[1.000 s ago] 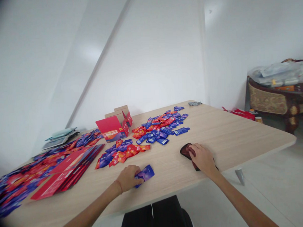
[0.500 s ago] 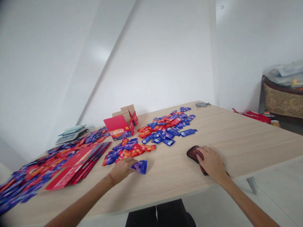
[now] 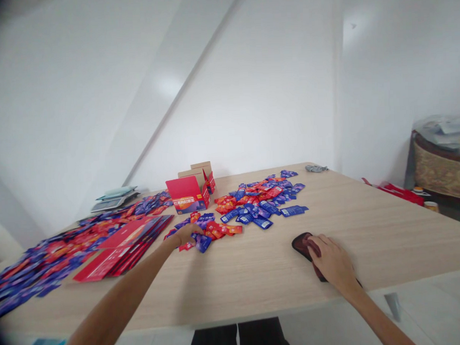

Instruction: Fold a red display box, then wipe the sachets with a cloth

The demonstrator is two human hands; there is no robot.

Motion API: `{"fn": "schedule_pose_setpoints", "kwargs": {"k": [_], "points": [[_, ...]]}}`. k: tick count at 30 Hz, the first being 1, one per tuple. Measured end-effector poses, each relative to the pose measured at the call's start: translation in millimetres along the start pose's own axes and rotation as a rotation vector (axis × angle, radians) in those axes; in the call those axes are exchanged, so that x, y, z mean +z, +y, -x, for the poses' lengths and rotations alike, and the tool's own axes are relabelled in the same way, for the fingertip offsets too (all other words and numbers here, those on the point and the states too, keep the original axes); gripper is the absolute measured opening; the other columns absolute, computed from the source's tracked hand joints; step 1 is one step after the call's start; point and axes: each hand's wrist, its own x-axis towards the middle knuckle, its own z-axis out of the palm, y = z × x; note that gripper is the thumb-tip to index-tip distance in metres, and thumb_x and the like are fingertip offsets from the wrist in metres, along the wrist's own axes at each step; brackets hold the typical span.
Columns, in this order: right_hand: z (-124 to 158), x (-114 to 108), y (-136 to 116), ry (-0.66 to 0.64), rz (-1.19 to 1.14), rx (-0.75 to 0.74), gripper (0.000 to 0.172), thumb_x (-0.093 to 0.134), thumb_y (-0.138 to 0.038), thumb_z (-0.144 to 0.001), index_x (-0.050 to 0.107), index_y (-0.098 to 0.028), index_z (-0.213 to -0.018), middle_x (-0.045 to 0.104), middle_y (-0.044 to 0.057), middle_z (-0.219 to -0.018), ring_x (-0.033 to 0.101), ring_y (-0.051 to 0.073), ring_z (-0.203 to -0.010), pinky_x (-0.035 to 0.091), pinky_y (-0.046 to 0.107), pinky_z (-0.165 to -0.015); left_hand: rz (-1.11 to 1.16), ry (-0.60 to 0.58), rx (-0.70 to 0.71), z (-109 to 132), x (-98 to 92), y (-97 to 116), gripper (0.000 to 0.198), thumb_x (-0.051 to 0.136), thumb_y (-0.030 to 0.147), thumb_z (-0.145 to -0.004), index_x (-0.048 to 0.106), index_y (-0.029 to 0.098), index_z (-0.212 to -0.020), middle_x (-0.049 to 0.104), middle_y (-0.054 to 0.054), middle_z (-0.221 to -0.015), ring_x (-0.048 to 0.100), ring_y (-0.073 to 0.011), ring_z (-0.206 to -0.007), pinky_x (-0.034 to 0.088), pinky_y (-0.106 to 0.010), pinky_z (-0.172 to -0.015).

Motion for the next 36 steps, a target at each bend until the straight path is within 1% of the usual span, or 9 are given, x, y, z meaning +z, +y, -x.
{"fn": "schedule_pose_setpoints", "kwargs": {"k": [4, 7, 9, 12, 15, 17, 20, 29, 36], "points": [[0, 0, 1, -0.011, 0.006, -0.004, 0.028, 0.049, -0.036, -0.094, 0.072, -0.024, -0.106, 0.074, 0.01, -0.108, 0.069, 0.029, -0.095, 0.051, 0.042, -0.088, -0.062, -0.023, 0.03, 4, 3.3, -7, 0.032, 0.067, 0.034, -0.1, 0.065, 0.016, -0.126, 0.064, -0.011, -0.133, 0.063, -0.0275, -0.12, 0.053, -0.051, -0.102], [0, 0, 2, -0.016, -0.007, -0.008, 0.029, 0.049, -0.036, -0.094, 0.072, -0.023, -0.106, 0.075, 0.01, -0.107, 0.069, 0.029, -0.096, 0.051, 0.042, -0.091, -0.093, 0.024, 0.049, 24, 4.6, -8, 0.03, 0.066, 0.021, -0.097, 0.067, 0.019, -0.127, 0.062, -0.01, -0.141, 0.056, -0.0271, -0.132, 0.043, -0.048, -0.116], [-1, -1, 2, -0.014, -0.022, -0.011, 0.03, 0.048, -0.036, -0.094, 0.072, -0.023, -0.105, 0.075, 0.01, -0.106, 0.069, 0.029, -0.096, 0.051, 0.042, -0.091, -0.11, 0.064, 0.064, 46, 11.3, -2, 0.035, 0.059, 0.014, -0.097, 0.066, 0.021, -0.131, 0.061, -0.009, -0.144, 0.053, -0.0256, -0.136, 0.039, -0.044, -0.12], [-2, -3, 1, -0.007, -0.044, -0.005, 0.032, 0.048, -0.038, -0.093, 0.073, -0.023, -0.105, 0.075, 0.01, -0.106, 0.069, 0.028, -0.095, 0.052, 0.041, -0.09, -0.131, 0.112, 0.095, 92, 32.3, 15, 0.043, 0.053, 0.014, -0.098, 0.062, 0.023, -0.139, 0.058, -0.009, -0.149, 0.053, -0.0287, -0.138, 0.04, -0.05, -0.119], [-2, -5, -1, -0.005, -0.049, 0.006, 0.033, 0.048, -0.04, -0.091, 0.074, -0.022, -0.103, 0.076, 0.011, -0.104, 0.069, 0.029, -0.095, 0.052, 0.041, -0.09, -0.12, 0.114, 0.181, 144, 58.9, 33, 0.04, 0.054, 0.024, -0.101, 0.061, 0.029, -0.139, 0.06, -0.005, -0.149, 0.055, -0.0252, -0.137, 0.043, -0.044, -0.119], [-1, -5, 0, -0.009, -0.046, 0.009, 0.034, 0.048, -0.041, -0.091, 0.074, -0.023, -0.102, 0.076, 0.011, -0.104, 0.069, 0.03, -0.095, 0.052, 0.042, -0.09, -0.068, 0.144, 0.321, 174, 74.1, 42, 0.046, 0.05, 0.034, -0.105, 0.051, 0.032, -0.151, 0.055, -0.005, -0.155, 0.054, -0.0238, -0.14, 0.044, -0.041, -0.12], [0, -1, 3, -0.015, -0.042, -0.002, 0.034, 0.048, -0.042, -0.09, 0.074, -0.024, -0.102, 0.076, 0.011, -0.108, 0.069, 0.03, -0.096, 0.052, 0.042, -0.091, -0.042, 0.178, 0.312, 204, 89.2, 51, 0.05, 0.045, 0.037, -0.108, 0.041, 0.037, -0.158, 0.048, 0.0, -0.16, 0.045, -0.0228, -0.148, 0.04, -0.042, -0.123], [2, 10, 19, -0.015, -0.017, -0.016, 0.038, 0.046, -0.047, -0.091, 0.072, -0.023, -0.105, 0.075, 0.011, -0.108, 0.071, 0.03, -0.095, 0.053, 0.042, -0.089, 0.0, 0.201, 0.247, 210, 98.0, 55, 0.047, 0.043, 0.034, -0.109, 0.047, 0.035, -0.155, 0.048, -0.001, -0.16, 0.043, -0.0243, -0.15, 0.036, -0.047, -0.125], [1, 4, 13, -0.032, -0.043, 0.001, 0.038, 0.045, -0.047, -0.093, 0.072, -0.024, -0.105, 0.075, 0.01, -0.11, 0.069, 0.03, -0.099, 0.052, 0.043, -0.093, 0.003, 0.216, 0.253, 209, 100.8, 53, 0.049, 0.045, 0.03, -0.107, 0.046, 0.036, -0.156, 0.047, 0.0, -0.16, 0.042, -0.024, -0.15, 0.037, -0.048, -0.124]]}}
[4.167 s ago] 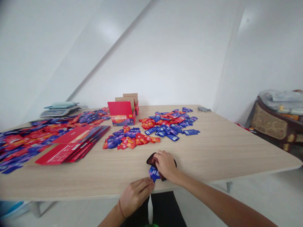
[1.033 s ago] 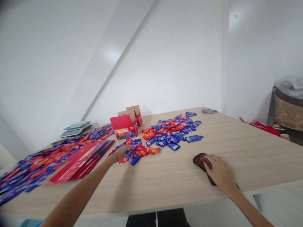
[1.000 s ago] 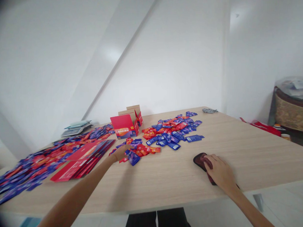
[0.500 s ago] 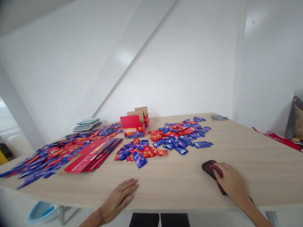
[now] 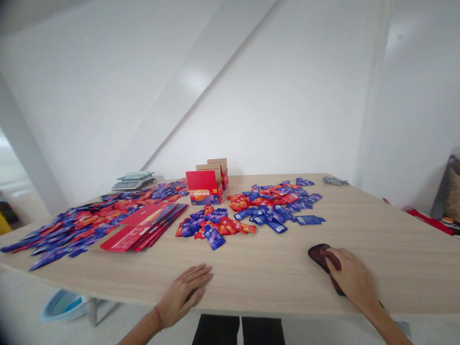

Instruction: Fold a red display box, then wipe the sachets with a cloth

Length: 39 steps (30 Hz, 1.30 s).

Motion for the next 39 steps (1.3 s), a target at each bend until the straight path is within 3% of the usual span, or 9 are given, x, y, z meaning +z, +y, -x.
{"fn": "schedule_pose_setpoints", "kwargs": {"k": [10, 20, 34, 39], "points": [[-1, -3, -5, 0.011, -0.003, 0.004, 0.036, 0.046, -0.044, -0.093, 0.071, -0.022, -0.104, 0.075, 0.011, -0.108, 0.069, 0.029, -0.096, 0.052, 0.042, -0.09, -0.026, -0.022, 0.014, -3, -3.3, -2, 0.05, 0.046, 0.035, -0.108, 0.041, 0.041, -0.158, 0.046, 0.004, -0.16, 0.042, -0.0232, -0.15, 0.037, -0.047, -0.124], [-2, -6, -9, 0.023, -0.006, -0.003, 0.034, 0.047, -0.045, -0.094, 0.072, -0.022, -0.103, 0.075, 0.01, -0.106, 0.069, 0.028, -0.097, 0.052, 0.041, -0.091, -0.054, -0.009, 0.031, -2, 5.9, -10, 0.052, 0.046, 0.032, -0.108, 0.04, 0.04, -0.159, 0.044, 0.003, -0.161, 0.039, -0.0231, -0.151, 0.038, -0.046, -0.124], [-3, -8, -12, 0.004, 0.017, 0.011, 0.032, 0.048, -0.04, -0.093, 0.072, -0.023, -0.105, 0.075, 0.01, -0.106, 0.068, 0.028, -0.098, 0.051, 0.04, -0.091, -0.082, -0.033, 0.026, -4, -0.9, -4, 0.051, 0.044, 0.032, -0.109, 0.038, 0.04, -0.16, 0.044, 0.003, -0.162, 0.04, -0.0232, -0.151, 0.036, -0.047, -0.124], [-4, -10, -18, 0.015, 0.031, 0.017, 0.028, 0.05, -0.035, -0.093, 0.072, -0.022, -0.105, 0.074, 0.009, -0.104, 0.068, 0.027, -0.098, 0.049, 0.037, -0.089, -0.133, -0.006, 0.053, -5, -1.9, -9, 0.052, 0.047, 0.033, -0.107, 0.041, 0.041, -0.158, 0.048, 0.003, -0.16, 0.045, -0.0235, -0.148, 0.042, -0.043, -0.121]]}}
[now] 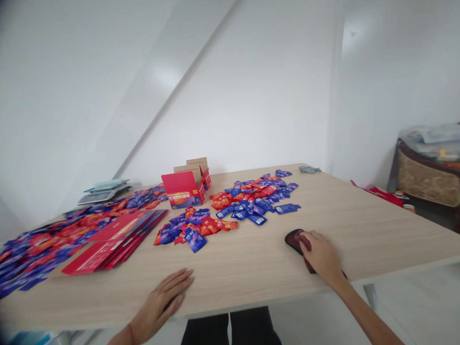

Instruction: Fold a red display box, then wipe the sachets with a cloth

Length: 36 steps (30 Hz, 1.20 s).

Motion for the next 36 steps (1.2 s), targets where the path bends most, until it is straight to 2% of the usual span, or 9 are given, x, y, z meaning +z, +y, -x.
{"fn": "schedule_pose_setpoints", "kwargs": {"k": [4, 7, 11, 15, 18, 21, 24, 28, 36], "points": [[-1, -4, -7, -0.01, 0.009, 0.017, 0.026, 0.05, -0.031, -0.096, 0.072, -0.022, -0.107, 0.073, 0.009, -0.106, 0.066, 0.026, -0.099, 0.048, 0.037, -0.088, -0.05, -0.025, 0.053, -19, -7.3, -5, 0.045, 0.052, 0.035, -0.104, 0.055, 0.039, -0.148, 0.062, 0.001, -0.148, 0.062, -0.0236, -0.132, 0.053, -0.036, -0.111], [-3, -8, -13, -0.019, 0.005, 0.033, 0.023, 0.052, -0.029, -0.095, 0.071, -0.023, -0.106, 0.073, 0.008, -0.106, 0.065, 0.026, -0.1, 0.047, 0.036, -0.087, -0.064, -0.002, 0.082, -58, -10.3, 7, 0.041, 0.049, 0.029, -0.102, 0.06, 0.036, -0.142, 0.068, -0.001, -0.139, 0.069, -0.0235, -0.119, 0.056, -0.035, -0.103], [-3, -13, -18, -0.022, -0.001, 0.045, 0.021, 0.053, -0.027, -0.095, 0.07, -0.024, -0.106, 0.072, 0.007, -0.106, 0.065, 0.026, -0.1, 0.046, 0.036, -0.087, -0.118, -0.043, 0.154, -141, 1.5, 51, 0.045, 0.047, 0.019, -0.1, 0.057, 0.03, -0.142, 0.068, -0.005, -0.136, 0.067, -0.0265, -0.117, 0.056, -0.04, -0.099], [-4, -15, -21, -0.005, -0.001, 0.036, 0.019, 0.052, -0.026, -0.096, 0.069, -0.023, -0.104, 0.072, 0.008, -0.105, 0.064, 0.026, -0.1, 0.045, 0.037, -0.088, -0.206, -0.083, 0.154, -242, 32.0, 87, 0.041, 0.046, 0.007, -0.1, 0.062, 0.024, -0.134, 0.068, -0.014, -0.131, 0.065, -0.029, -0.118, 0.054, -0.044, -0.096], [-4, -14, -20, -0.006, 0.0, 0.038, 0.018, 0.053, -0.026, -0.095, 0.069, -0.024, -0.104, 0.072, 0.007, -0.105, 0.064, 0.027, -0.099, 0.046, 0.037, -0.088, -0.232, -0.091, 0.114, -310, 56.8, 94, 0.028, 0.05, 0.01, -0.103, 0.066, 0.016, -0.125, 0.069, -0.02, -0.122, 0.064, -0.0308, -0.116, 0.055, -0.047, -0.093], [-4, -11, -19, -0.007, -0.003, 0.053, 0.018, 0.054, -0.026, -0.095, 0.069, -0.025, -0.105, 0.072, 0.007, -0.106, 0.064, 0.027, -0.098, 0.046, 0.038, -0.087, -0.255, -0.136, 0.092, -356, 75.1, 91, 0.026, 0.063, 0.03, -0.102, 0.065, 0.015, -0.124, 0.067, -0.011, -0.122, 0.067, -0.0252, -0.109, 0.058, -0.046, -0.092], [-4, -11, -20, -0.001, -0.008, 0.052, 0.017, 0.054, -0.027, -0.095, 0.068, -0.025, -0.105, 0.071, 0.007, -0.105, 0.064, 0.027, -0.099, 0.046, 0.038, -0.088, -0.26, -0.171, 0.094, -377, 85.9, 89, 0.033, 0.066, 0.036, -0.101, 0.063, 0.016, -0.128, 0.065, -0.01, -0.127, 0.067, -0.0237, -0.107, 0.059, -0.044, -0.091], [-5, -13, -23, -0.018, -0.01, 0.069, 0.016, 0.055, -0.027, -0.096, 0.068, -0.025, -0.104, 0.071, 0.007, -0.105, 0.063, 0.027, -0.099, 0.046, 0.037, -0.087, -0.254, -0.183, 0.125, -382, 91.0, 88, 0.035, 0.065, 0.036, -0.101, 0.062, 0.016, -0.13, 0.064, -0.011, -0.129, 0.067, -0.0242, -0.108, 0.059, -0.045, -0.091], [-5, -14, -24, 0.0, -0.017, 0.071, 0.016, 0.055, -0.026, -0.095, 0.069, -0.026, -0.103, 0.072, 0.007, -0.103, 0.064, 0.026, -0.099, 0.046, 0.037, -0.088, -0.304, -0.127, 0.036, -373, 75.1, 94, 0.032, 0.066, 0.035, -0.101, 0.064, 0.015, -0.125, 0.066, -0.01, -0.125, 0.067, -0.0243, -0.109, 0.058, -0.046, -0.094]]}}
